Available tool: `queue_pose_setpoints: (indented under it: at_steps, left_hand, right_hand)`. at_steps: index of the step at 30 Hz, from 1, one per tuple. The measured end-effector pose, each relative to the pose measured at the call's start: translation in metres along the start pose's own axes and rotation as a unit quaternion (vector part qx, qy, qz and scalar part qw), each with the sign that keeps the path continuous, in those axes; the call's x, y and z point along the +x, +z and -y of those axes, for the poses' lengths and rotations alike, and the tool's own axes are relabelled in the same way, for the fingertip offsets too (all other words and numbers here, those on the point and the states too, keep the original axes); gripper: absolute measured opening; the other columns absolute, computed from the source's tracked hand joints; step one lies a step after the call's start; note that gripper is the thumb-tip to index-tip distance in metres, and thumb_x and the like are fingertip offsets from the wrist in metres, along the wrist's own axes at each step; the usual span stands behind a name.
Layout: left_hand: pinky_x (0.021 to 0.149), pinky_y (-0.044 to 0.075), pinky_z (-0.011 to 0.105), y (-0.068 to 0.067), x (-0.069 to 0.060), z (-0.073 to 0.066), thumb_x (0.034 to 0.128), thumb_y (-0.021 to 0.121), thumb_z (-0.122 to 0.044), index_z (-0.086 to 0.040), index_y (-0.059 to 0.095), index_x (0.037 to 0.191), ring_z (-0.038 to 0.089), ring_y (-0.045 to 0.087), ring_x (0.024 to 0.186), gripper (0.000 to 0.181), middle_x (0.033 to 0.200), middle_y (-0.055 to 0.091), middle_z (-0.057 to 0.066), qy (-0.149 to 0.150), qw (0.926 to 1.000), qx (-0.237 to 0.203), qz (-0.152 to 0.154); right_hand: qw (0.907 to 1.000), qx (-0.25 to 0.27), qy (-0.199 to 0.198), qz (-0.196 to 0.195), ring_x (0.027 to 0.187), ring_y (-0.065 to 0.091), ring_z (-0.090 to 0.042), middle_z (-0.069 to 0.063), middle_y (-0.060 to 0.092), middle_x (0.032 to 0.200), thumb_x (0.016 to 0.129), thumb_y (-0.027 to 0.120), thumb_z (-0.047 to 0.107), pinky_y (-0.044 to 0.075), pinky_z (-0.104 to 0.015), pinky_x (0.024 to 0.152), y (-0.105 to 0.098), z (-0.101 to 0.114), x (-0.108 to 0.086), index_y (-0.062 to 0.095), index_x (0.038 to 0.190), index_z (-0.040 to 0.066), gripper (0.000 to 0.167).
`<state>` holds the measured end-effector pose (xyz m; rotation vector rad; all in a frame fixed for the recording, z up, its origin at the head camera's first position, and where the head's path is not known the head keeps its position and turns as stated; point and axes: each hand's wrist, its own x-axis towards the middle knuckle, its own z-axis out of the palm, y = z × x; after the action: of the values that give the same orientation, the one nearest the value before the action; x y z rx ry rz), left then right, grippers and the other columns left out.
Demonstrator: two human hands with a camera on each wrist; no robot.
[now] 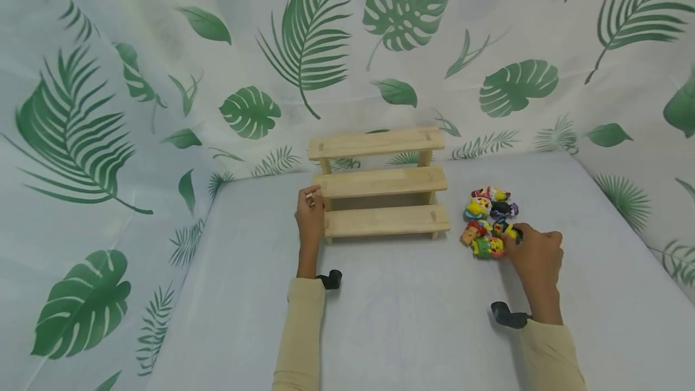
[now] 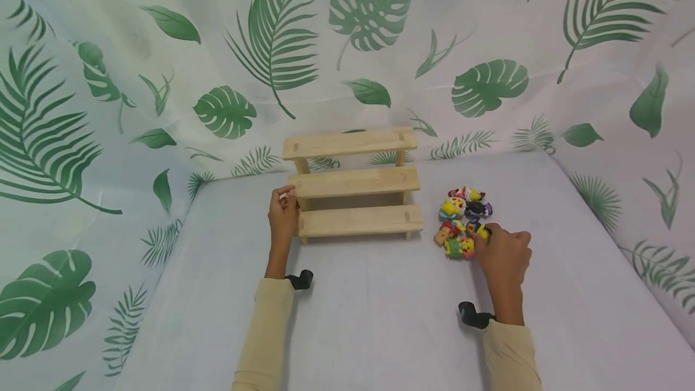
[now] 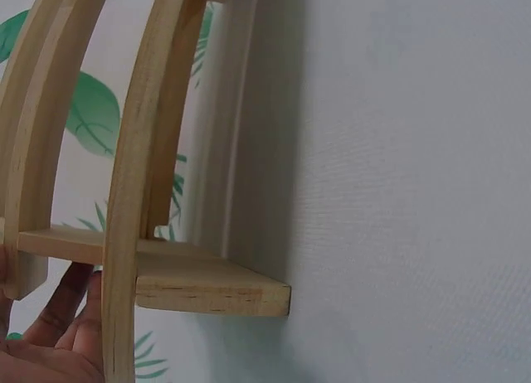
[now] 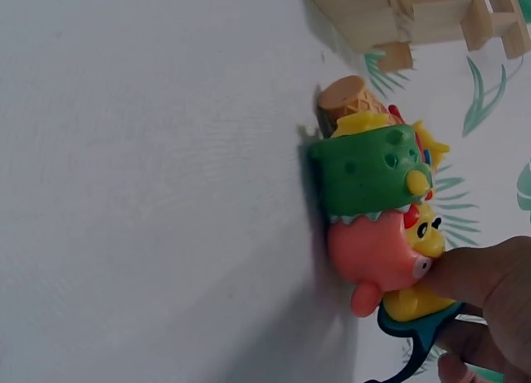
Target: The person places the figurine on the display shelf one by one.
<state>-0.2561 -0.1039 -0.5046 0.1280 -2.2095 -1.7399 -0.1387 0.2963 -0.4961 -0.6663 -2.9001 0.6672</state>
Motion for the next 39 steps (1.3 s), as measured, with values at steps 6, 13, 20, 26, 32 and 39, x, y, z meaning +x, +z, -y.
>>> queue_pose_setpoints:
  at_steps: [6,13,20,26,32,39]
  left_hand:
    - [0.056,0.040,0.026,-0.001,0.000,-0.001,0.1036,0.047,-0.034,-0.019,0.059,0.118,0.025,0.058,0.066,0.024,0.090,0.070,0.019,-0.027,0.9996,0.000,0.012]
    - [0.061,0.043,0.027,0.001,0.001,0.001,0.1025,0.048,-0.039,-0.020,0.060,0.118,0.033,0.061,0.076,0.027,0.094,0.070,0.021,-0.037,0.9989,-0.002,0.027]
    - [0.061,0.043,0.026,-0.002,0.002,0.000,0.1023,0.050,-0.036,-0.020,0.060,0.118,0.038,0.062,0.080,0.024,0.096,0.071,0.022,-0.034,0.9991,-0.013,0.022]
    - [0.062,0.044,0.025,-0.003,0.002,-0.001,0.1022,0.051,-0.035,-0.019,0.061,0.118,0.037,0.063,0.081,0.025,0.094,0.071,0.021,-0.033,0.9992,-0.016,0.015]
    - [0.062,0.044,0.025,-0.003,0.001,-0.003,0.1019,0.051,-0.035,-0.018,0.061,0.118,0.034,0.064,0.083,0.025,0.096,0.071,0.018,-0.040,0.9990,-0.013,0.016]
    - [0.064,0.045,0.024,-0.003,0.002,-0.002,0.1020,0.051,-0.031,-0.018,0.061,0.118,0.033,0.066,0.084,0.023,0.097,0.071,0.017,-0.041,0.9990,-0.018,0.007]
  right_hand:
    - [0.9998,0.004,-0.012,-0.014,0.073,0.052,-0.037,-0.036,0.061,0.102,0.094,0.062,0.024,0.041,-0.041,0.055,0.004,-0.009,-0.005,0.055,0.126,-0.009,0.046]
    - [0.9877,0.095,-0.006,-0.124,0.072,0.059,-0.033,-0.029,0.067,0.094,0.094,0.063,0.018,0.036,-0.033,0.058,0.002,-0.011,-0.011,0.060,0.123,-0.007,0.039]
    - [0.9414,0.295,0.040,-0.159,0.071,0.049,0.012,-0.016,0.063,0.127,0.097,0.059,0.019,0.042,-0.003,0.065,-0.018,0.005,-0.004,0.055,0.135,0.008,0.040]
    - [0.8040,0.582,0.091,-0.085,0.084,0.064,-0.002,0.005,0.052,0.119,0.095,0.062,0.014,0.053,-0.012,0.065,-0.032,0.023,0.002,0.050,0.141,0.017,0.048]
    - [0.7386,0.669,0.053,-0.062,0.087,0.067,-0.011,-0.001,0.051,0.121,0.088,0.071,0.011,0.055,-0.018,0.071,-0.032,0.038,0.000,0.046,0.143,0.010,0.060]
    - [0.7172,0.697,0.006,-0.007,0.092,0.067,-0.011,-0.004,0.052,0.119,0.087,0.071,0.006,0.056,-0.021,0.075,-0.030,0.054,0.000,0.042,0.140,0.010,0.060]
